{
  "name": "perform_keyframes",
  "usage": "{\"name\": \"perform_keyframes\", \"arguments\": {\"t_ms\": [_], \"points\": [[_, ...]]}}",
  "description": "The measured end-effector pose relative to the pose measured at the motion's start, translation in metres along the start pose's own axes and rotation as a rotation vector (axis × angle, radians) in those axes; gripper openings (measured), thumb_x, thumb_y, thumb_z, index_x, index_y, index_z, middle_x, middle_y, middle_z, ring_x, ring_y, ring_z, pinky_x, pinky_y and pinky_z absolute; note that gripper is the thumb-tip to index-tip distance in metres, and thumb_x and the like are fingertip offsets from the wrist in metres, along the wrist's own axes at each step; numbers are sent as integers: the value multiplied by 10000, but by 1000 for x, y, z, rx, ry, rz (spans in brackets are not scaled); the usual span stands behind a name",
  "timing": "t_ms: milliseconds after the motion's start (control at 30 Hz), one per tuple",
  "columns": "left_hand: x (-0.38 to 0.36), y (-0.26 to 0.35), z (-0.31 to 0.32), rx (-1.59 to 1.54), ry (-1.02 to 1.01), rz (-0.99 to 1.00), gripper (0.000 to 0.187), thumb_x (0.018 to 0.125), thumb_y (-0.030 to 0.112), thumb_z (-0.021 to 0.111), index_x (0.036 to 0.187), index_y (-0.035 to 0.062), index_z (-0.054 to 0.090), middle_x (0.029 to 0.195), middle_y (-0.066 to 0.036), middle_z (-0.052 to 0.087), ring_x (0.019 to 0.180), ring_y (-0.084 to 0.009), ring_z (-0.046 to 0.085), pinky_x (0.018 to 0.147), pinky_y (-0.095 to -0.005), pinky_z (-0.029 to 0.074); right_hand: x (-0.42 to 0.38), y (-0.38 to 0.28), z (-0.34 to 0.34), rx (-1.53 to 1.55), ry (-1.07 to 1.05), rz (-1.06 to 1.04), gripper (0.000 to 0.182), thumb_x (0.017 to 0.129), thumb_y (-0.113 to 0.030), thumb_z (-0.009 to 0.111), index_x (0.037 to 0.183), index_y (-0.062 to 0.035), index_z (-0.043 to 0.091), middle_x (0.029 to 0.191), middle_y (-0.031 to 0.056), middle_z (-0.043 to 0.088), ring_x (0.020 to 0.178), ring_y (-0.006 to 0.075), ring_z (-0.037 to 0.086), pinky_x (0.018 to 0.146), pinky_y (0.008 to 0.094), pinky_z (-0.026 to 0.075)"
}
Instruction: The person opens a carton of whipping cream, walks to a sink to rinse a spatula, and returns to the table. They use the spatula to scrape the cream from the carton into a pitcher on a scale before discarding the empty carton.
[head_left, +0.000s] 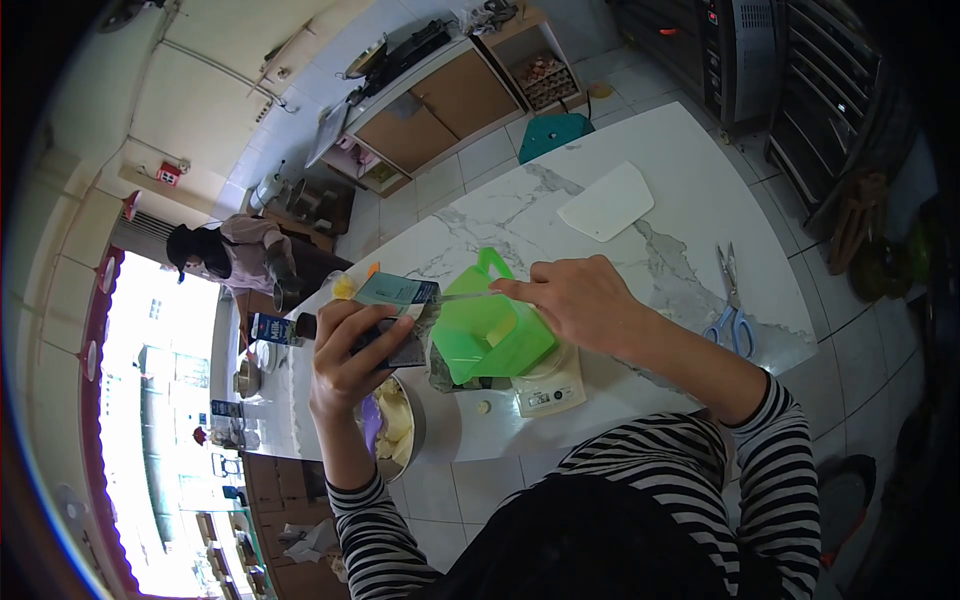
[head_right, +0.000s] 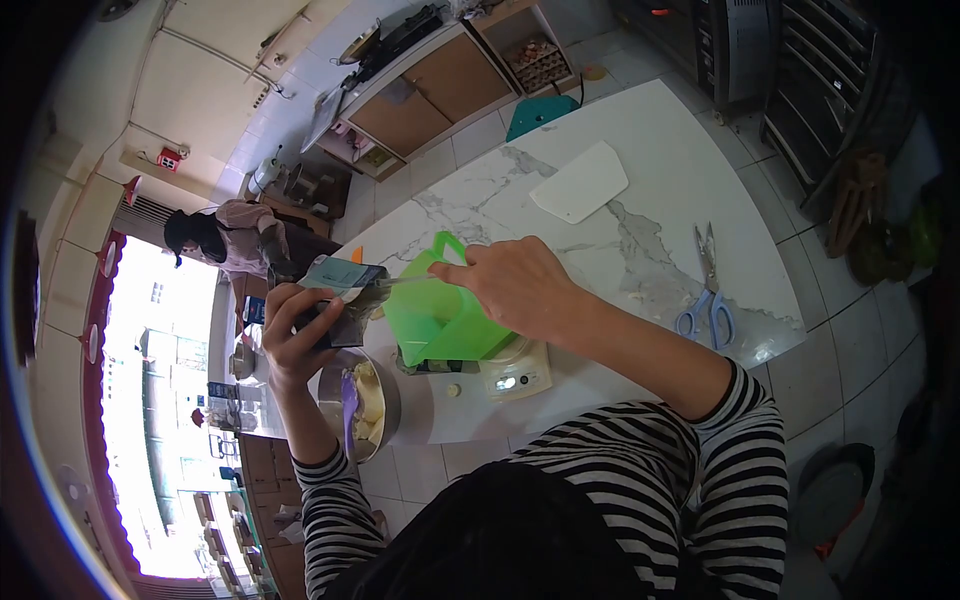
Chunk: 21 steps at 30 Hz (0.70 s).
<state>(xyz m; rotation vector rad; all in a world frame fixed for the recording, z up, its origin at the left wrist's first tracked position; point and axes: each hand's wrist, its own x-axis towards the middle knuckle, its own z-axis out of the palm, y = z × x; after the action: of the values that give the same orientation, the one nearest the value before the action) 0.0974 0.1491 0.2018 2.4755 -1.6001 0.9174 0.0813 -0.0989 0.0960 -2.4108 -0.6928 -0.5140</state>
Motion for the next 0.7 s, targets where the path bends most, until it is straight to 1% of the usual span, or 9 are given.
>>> {"name": "perform_keyframes", "arguments": {"t_ms": [133, 267, 333, 467, 533, 633, 700], "points": [[-3, 4, 1, 6, -64, 24, 484, 421, 90, 668, 903, 122, 678, 884, -24, 581, 810, -195, 501, 709, -326, 423, -4, -7, -10, -186, -37, -53, 357, 740, -118, 544, 1082, -210, 596, 659, -2, 522, 602, 142, 557, 490, 268, 437], [-10, 2, 1, -20, -79, -30, 494, 419, 90, 665, 911, 126, 677, 885, -17, 575, 817, -194, 499, 716, -333, 423, -14, -7, -26, -228, -76, -86, 357, 731, -95, 538, 1064, -203, 606, 660, -13, 521, 602, 129, 549, 480, 254, 434], [-12, 3, 1, -28, -74, -46, 499, 416, 91, 663, 914, 127, 676, 885, -17, 574, 819, -194, 498, 717, -334, 423, -17, -8, -37, -265, -138, -104, 349, 734, -112, 561, 1077, -165, 590, 728, 23, 573, 629, 148, 586, 481, 255, 451], [-9, 5, 1, -48, -68, -58, 525, 394, 80, 664, 917, 128, 676, 889, -16, 575, 820, -197, 498, 716, -337, 425, -17, -13, -49, -275, -76, -84, 349, 727, -112, 569, 1071, -167, 596, 734, 29, 574, 630, 144, 579, 486, 241, 453], [-5, 8, 1, -64, -60, -54, 531, 389, 77, 666, 917, 128, 676, 890, -16, 575, 820, -197, 498, 715, -338, 426, -15, -17, -46, -261, -5, -128, 356, 725, -109, 569, 1076, -165, 593, 733, 40, 573, 648, 150, 582, 490, 236, 457], [1, 11, 3, -106, -66, -18, 543, 375, 82, 664, 916, 128, 679, 890, -17, 576, 820, -197, 499, 709, -338, 427, -11, -16, -27, -279, -12, -126, 356, 727, -109, 565, 1076, -167, 592, 738, 51, 574, 654, 156, 584, 502, 237, 462], [1, 11, 5, -87, -91, -7, 545, 378, 90, 651, 920, 129, 682, 891, -18, 578, 817, -195, 499, 706, -338, 425, -13, -13, -27, -263, -43, -125, 353, 731, -112, 560, 1077, -171, 593, 734, 45, 573, 654, 156, 584, 499, 240, 461]]}}
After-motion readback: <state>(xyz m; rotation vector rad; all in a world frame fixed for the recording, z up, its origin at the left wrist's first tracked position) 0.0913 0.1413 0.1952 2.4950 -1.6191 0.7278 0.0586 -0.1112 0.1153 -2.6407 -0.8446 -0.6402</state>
